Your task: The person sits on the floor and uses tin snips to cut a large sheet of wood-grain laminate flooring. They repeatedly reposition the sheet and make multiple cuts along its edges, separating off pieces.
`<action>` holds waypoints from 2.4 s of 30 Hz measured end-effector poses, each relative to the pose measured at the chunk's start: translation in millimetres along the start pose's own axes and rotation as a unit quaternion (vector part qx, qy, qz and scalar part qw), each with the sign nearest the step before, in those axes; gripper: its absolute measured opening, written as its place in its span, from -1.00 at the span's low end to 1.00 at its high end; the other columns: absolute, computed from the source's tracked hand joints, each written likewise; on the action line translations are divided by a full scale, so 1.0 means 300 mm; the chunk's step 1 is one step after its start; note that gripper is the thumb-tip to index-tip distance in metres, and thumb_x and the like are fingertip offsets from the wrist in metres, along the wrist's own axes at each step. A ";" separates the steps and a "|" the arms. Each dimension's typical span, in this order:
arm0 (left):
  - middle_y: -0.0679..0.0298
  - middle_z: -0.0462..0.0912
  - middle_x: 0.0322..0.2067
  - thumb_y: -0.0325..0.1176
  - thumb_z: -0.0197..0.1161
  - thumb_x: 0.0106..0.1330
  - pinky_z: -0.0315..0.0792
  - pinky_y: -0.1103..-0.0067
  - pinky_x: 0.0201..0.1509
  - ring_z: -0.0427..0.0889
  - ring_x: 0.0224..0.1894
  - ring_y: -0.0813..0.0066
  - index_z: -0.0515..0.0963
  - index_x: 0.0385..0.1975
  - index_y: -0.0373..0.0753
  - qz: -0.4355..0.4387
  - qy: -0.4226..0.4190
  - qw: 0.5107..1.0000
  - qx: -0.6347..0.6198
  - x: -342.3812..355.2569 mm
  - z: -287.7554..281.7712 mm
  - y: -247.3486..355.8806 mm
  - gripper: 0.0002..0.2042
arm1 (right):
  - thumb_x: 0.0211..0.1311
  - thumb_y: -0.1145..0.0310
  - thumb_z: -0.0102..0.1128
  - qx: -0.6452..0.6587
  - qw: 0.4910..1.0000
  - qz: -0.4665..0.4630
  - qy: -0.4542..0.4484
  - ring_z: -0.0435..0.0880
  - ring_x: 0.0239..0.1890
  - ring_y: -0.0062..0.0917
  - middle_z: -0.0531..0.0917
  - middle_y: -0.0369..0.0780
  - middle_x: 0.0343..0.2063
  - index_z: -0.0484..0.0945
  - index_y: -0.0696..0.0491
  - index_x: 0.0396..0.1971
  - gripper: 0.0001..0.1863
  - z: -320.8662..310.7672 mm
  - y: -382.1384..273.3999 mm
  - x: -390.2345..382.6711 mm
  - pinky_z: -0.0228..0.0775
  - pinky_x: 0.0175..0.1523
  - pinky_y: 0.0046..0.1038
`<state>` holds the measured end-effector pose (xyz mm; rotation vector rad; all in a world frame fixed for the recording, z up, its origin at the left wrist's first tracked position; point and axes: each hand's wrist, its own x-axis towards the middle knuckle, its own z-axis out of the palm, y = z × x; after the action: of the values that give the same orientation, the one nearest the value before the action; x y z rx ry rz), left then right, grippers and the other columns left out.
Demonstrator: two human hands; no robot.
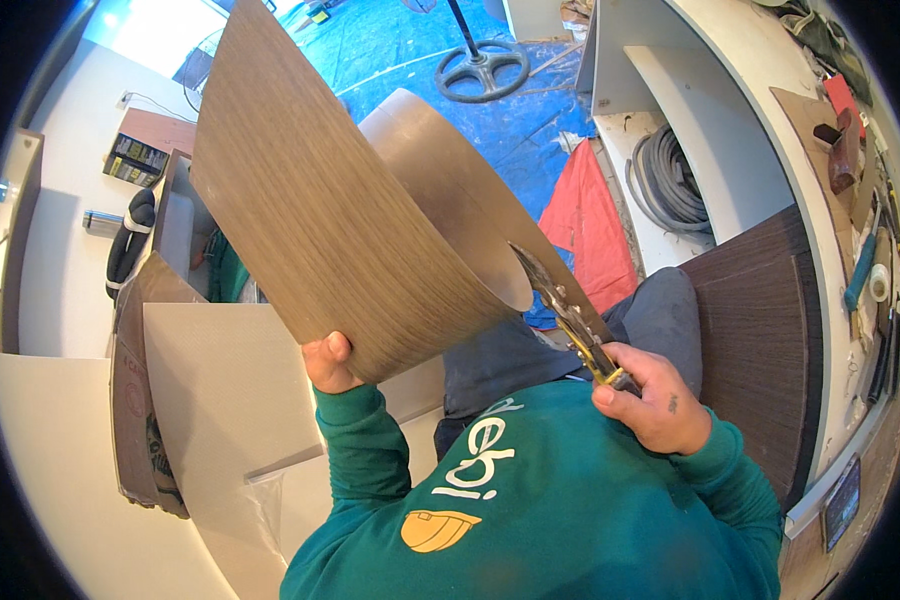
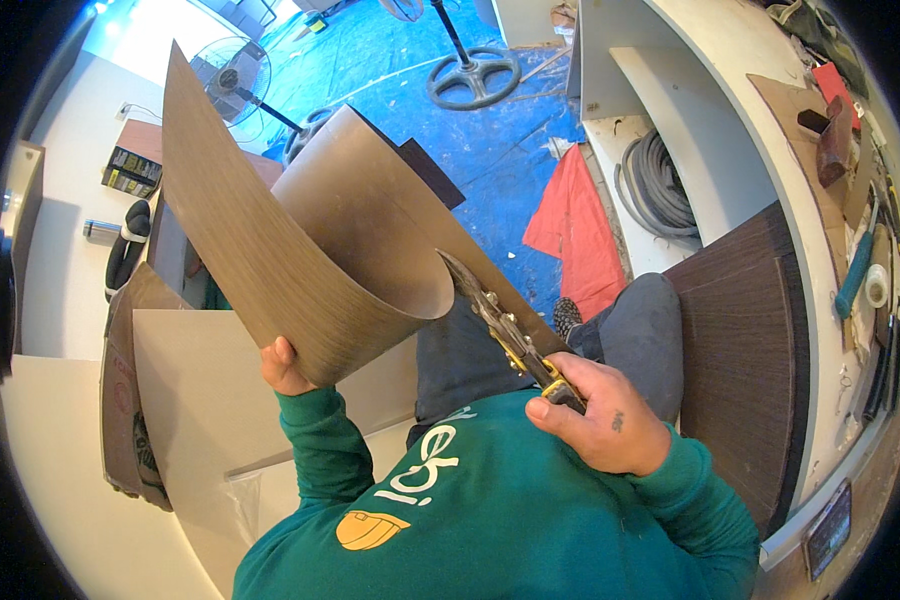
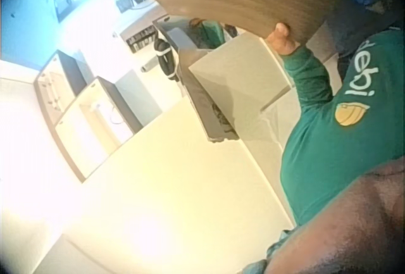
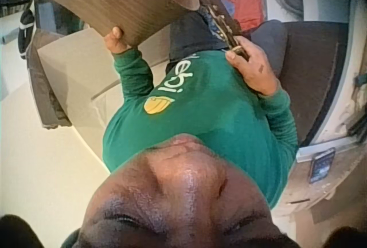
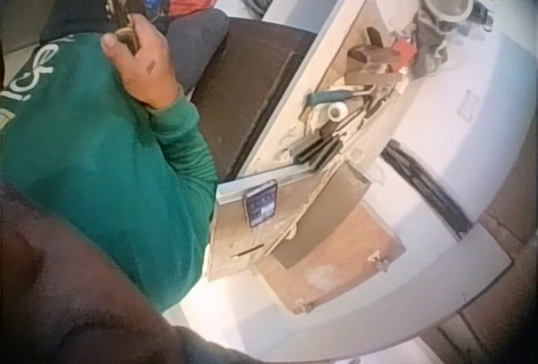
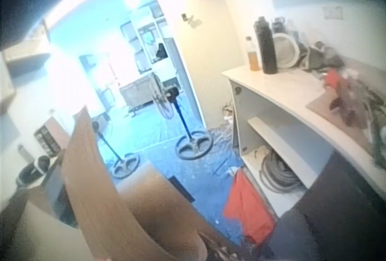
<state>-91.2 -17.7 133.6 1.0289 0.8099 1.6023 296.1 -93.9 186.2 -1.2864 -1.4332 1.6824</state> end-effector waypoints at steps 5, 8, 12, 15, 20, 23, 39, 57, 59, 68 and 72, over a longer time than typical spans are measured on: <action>-0.05 0.50 0.16 -0.25 0.59 0.10 0.57 0.25 0.18 0.56 0.17 0.08 0.22 0.34 -0.48 -0.062 0.019 0.998 -0.020 -0.016 -0.023 0.008 -0.13 | 0.34 0.01 0.30 -0.008 1.000 -0.008 0.025 0.49 -0.39 -0.53 0.53 -0.20 -0.45 0.55 0.23 -0.11 -0.49 0.011 0.007 0.005 0.37 -0.23 -0.41; -0.04 0.50 0.16 -0.24 0.59 0.09 0.56 0.24 0.18 0.56 0.17 0.09 0.22 0.34 -0.47 -0.046 0.034 0.998 0.009 -0.023 -0.023 0.009 -0.12 | 0.33 -0.02 0.31 -0.017 0.999 -0.017 0.035 0.51 -0.39 -0.50 0.54 -0.19 -0.46 0.55 0.23 -0.12 -0.47 0.017 0.012 0.006 0.38 -0.23 -0.39; -0.04 0.49 0.17 -0.20 0.61 0.05 0.54 0.23 0.20 0.55 0.17 0.05 0.22 0.34 -0.46 -0.043 0.046 0.998 0.007 -0.019 0.015 0.020 -0.09 | 0.33 -0.03 0.31 -0.032 0.999 -0.019 0.037 0.52 -0.38 -0.49 0.55 -0.18 -0.45 0.55 0.23 -0.11 -0.46 0.018 0.014 0.006 0.39 -0.23 -0.38; -0.05 0.49 0.18 -0.19 0.61 0.03 0.52 0.23 0.22 0.55 0.17 0.03 0.21 0.34 -0.47 -0.054 0.054 0.996 0.036 -0.025 0.000 0.025 -0.07 | 0.33 -0.03 0.31 -0.026 0.999 -0.020 0.038 0.53 -0.38 -0.50 0.56 -0.18 -0.44 0.55 0.23 -0.10 -0.46 0.019 0.011 0.004 0.40 -0.23 -0.38; -0.05 0.48 0.19 -0.18 0.60 0.03 0.51 0.24 0.23 0.55 0.17 0.02 0.21 0.34 -0.48 -0.052 0.061 0.996 0.036 -0.029 -0.006 0.021 -0.07 | 0.34 -0.03 0.30 -0.004 0.999 -0.018 0.040 0.52 -0.38 -0.51 0.55 -0.17 -0.45 0.55 0.24 -0.09 -0.45 0.024 0.015 0.006 0.40 -0.22 -0.39; -0.06 0.48 0.18 -0.16 0.60 0.03 0.52 0.25 0.22 0.56 0.16 0.03 0.21 0.34 -0.48 -0.062 0.067 0.995 0.042 -0.027 0.014 0.030 -0.06 | 0.34 -0.04 0.30 -0.012 0.999 -0.020 0.040 0.52 -0.38 -0.50 0.55 -0.16 -0.45 0.55 0.24 -0.11 -0.45 0.022 0.016 0.009 0.40 -0.22 -0.38; -0.13 0.57 0.13 -0.12 0.42 0.26 0.56 0.20 0.18 0.63 0.09 -0.02 0.30 0.28 -0.53 -0.030 0.025 0.999 0.024 -0.025 -0.013 -0.001 -0.26 | 0.34 -0.07 0.28 -0.055 0.993 -0.062 0.081 0.56 -0.46 -0.26 0.55 -0.05 -0.49 0.54 0.25 -0.21 -0.44 0.038 0.015 0.017 0.40 -0.29 -0.29; -0.21 0.51 0.17 -0.22 0.41 0.21 0.54 0.13 0.24 0.61 0.13 -0.07 0.24 0.30 -0.57 -0.083 0.030 0.995 -0.050 -0.020 0.004 -0.075 -0.24 | 0.34 -0.02 0.28 -0.060 0.993 -0.040 0.099 0.56 -0.45 -0.20 0.54 -0.01 -0.51 0.56 0.25 -0.22 -0.49 0.037 0.015 0.014 0.38 -0.29 -0.26; -0.21 0.52 0.16 -0.22 0.40 0.21 0.55 0.13 0.23 0.61 0.12 -0.07 0.23 0.30 -0.58 -0.086 0.032 0.995 -0.050 -0.022 -0.005 -0.081 -0.24 | 0.34 -0.01 0.29 -0.061 0.993 -0.037 0.097 0.56 -0.45 -0.19 0.54 -0.01 -0.51 0.56 0.24 -0.23 -0.49 0.037 0.018 0.014 0.38 -0.29 -0.25; -0.21 0.53 0.13 -0.23 0.39 0.21 0.59 0.13 0.17 0.63 0.08 -0.08 0.24 0.28 -0.59 -0.098 0.027 0.995 -0.025 -0.025 -0.002 -0.068 -0.25 | 0.33 0.00 0.29 -0.074 0.992 -0.032 0.098 0.52 -0.47 -0.15 0.51 0.00 -0.53 0.51 0.22 -0.33 -0.51 0.035 0.018 0.010 0.35 -0.31 -0.24; -0.21 0.53 0.13 -0.22 0.39 0.21 0.60 0.14 0.17 0.63 0.08 -0.08 0.25 0.28 -0.59 -0.097 0.030 0.994 -0.050 -0.029 0.004 -0.072 -0.25 | 0.33 0.01 0.29 -0.076 0.993 -0.019 0.092 0.52 -0.47 -0.14 0.51 0.00 -0.53 0.51 0.21 -0.34 -0.52 0.034 0.009 0.008 0.35 -0.30 -0.23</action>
<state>-80.6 -20.5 113.1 0.8081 0.8353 1.4981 286.4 -96.4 182.6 -1.4464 -1.4875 1.4111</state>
